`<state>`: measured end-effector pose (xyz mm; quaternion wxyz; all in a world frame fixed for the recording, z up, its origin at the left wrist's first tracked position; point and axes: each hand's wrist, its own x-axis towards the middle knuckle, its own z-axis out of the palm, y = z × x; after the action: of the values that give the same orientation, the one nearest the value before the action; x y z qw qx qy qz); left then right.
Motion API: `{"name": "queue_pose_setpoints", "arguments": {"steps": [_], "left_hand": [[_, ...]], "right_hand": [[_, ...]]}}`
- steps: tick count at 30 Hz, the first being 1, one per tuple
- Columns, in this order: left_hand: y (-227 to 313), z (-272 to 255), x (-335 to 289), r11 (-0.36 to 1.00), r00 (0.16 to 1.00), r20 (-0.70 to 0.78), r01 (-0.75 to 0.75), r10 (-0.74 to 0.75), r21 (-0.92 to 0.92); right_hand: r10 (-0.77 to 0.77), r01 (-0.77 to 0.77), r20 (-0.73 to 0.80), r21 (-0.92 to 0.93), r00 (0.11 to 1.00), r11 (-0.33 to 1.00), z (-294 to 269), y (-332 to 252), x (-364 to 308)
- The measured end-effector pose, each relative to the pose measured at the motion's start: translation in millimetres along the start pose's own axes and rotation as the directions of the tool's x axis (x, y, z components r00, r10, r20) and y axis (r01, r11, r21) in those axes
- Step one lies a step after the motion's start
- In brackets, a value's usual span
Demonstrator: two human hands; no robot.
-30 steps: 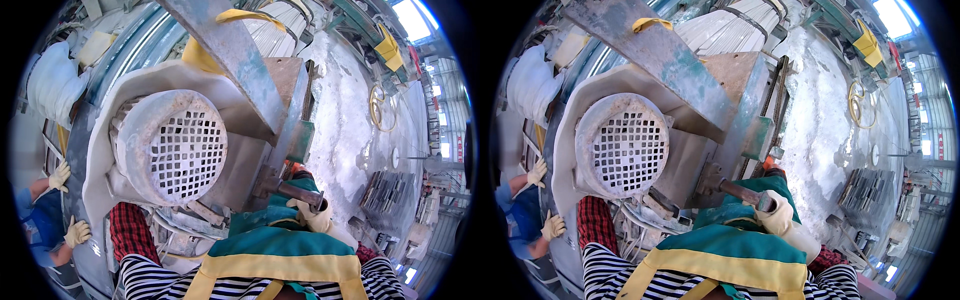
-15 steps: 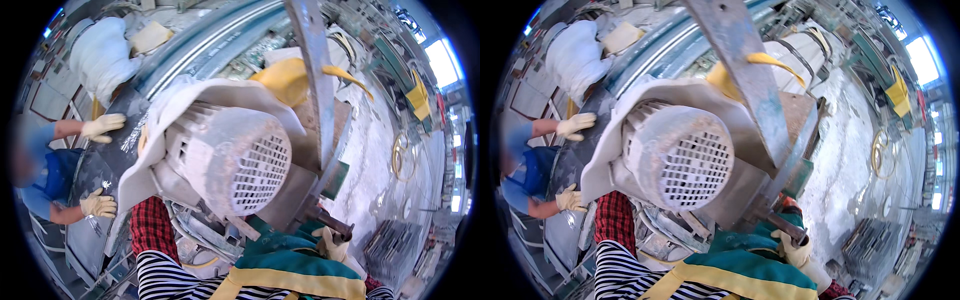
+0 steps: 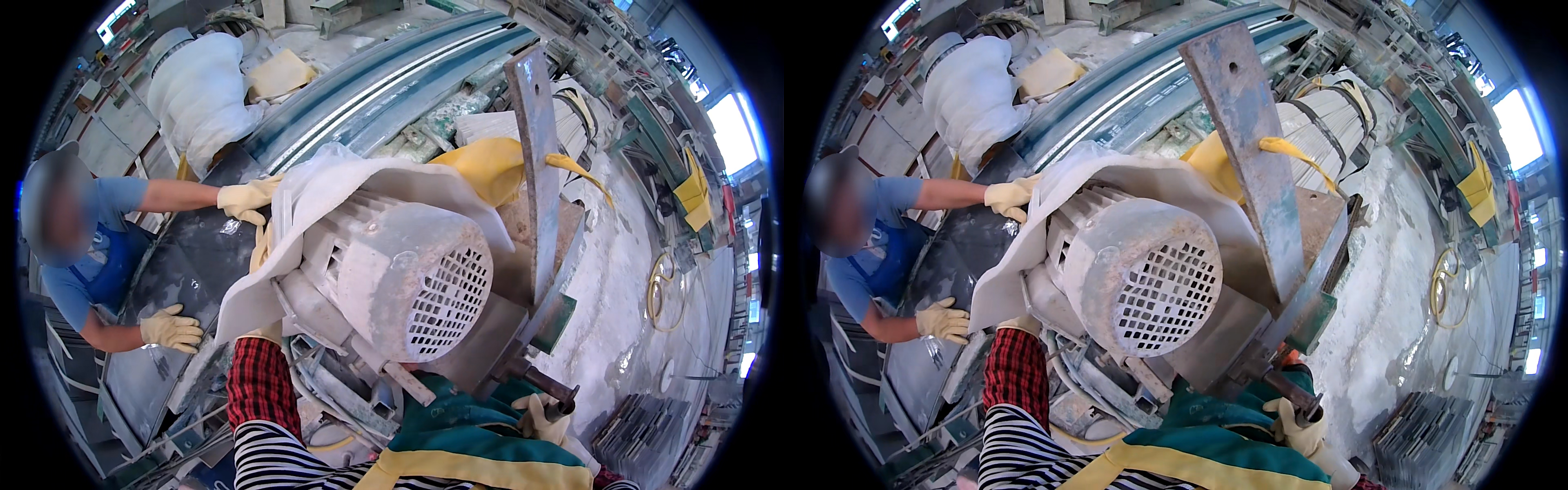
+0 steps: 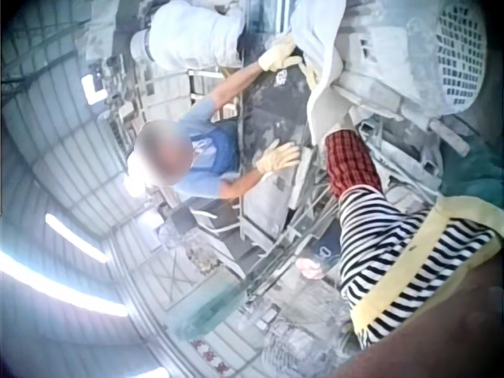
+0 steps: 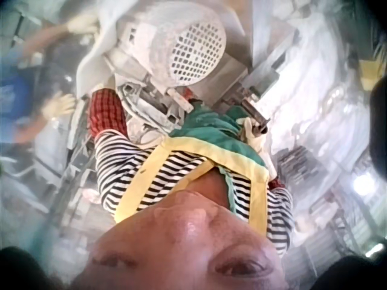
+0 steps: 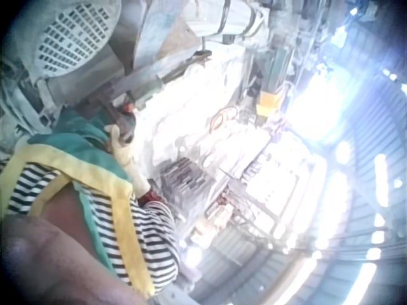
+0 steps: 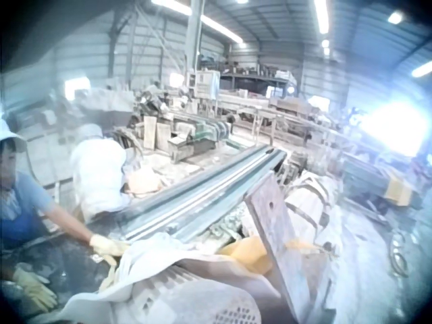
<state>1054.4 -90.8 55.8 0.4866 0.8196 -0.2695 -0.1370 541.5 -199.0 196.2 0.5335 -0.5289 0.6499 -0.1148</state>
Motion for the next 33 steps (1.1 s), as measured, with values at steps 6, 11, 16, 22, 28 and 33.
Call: {"name": "queue_pose_setpoints", "arguments": {"steps": [6,11,16,22,28,33], "left_hand": [[1.0,4.8,-6.8,1.000,1.000,0.004,-0.015,0.015,0.001],[-14.1,-1.4,-25.8,0.999,0.999,-0.048,-0.009,0.010,0.030],[-24.3,4.4,-27.4,1.000,1.000,-0.024,-0.016,0.016,0.003],[-18.3,-8.5,-19.3,0.998,0.998,-0.026,-0.062,0.062,-0.007],[-20.9,-8.9,-16.4,0.995,0.995,-0.020,-0.094,0.093,-0.016],[-22.1,-2.1,-14.9,0.996,0.996,-0.013,-0.086,0.086,-0.004]], "right_hand": [[0.004,-0.003,0.044,-0.032,0.999,0.999,1.3,-14.0,-1.1],[0.105,-0.089,0.148,-0.111,0.983,0.990,-14.2,2.6,8.5],[0.131,-0.137,0.155,0.027,0.979,0.990,-8.4,-6.3,1.2],[-0.025,0.024,0.162,0.005,0.987,1.000,-9.2,-6.5,5.3],[-0.105,0.119,0.202,-0.061,0.974,0.991,-6.6,-5.7,6.6],[0.022,-0.009,0.203,-0.066,0.979,0.998,-14.2,-7.8,4.1]]}}
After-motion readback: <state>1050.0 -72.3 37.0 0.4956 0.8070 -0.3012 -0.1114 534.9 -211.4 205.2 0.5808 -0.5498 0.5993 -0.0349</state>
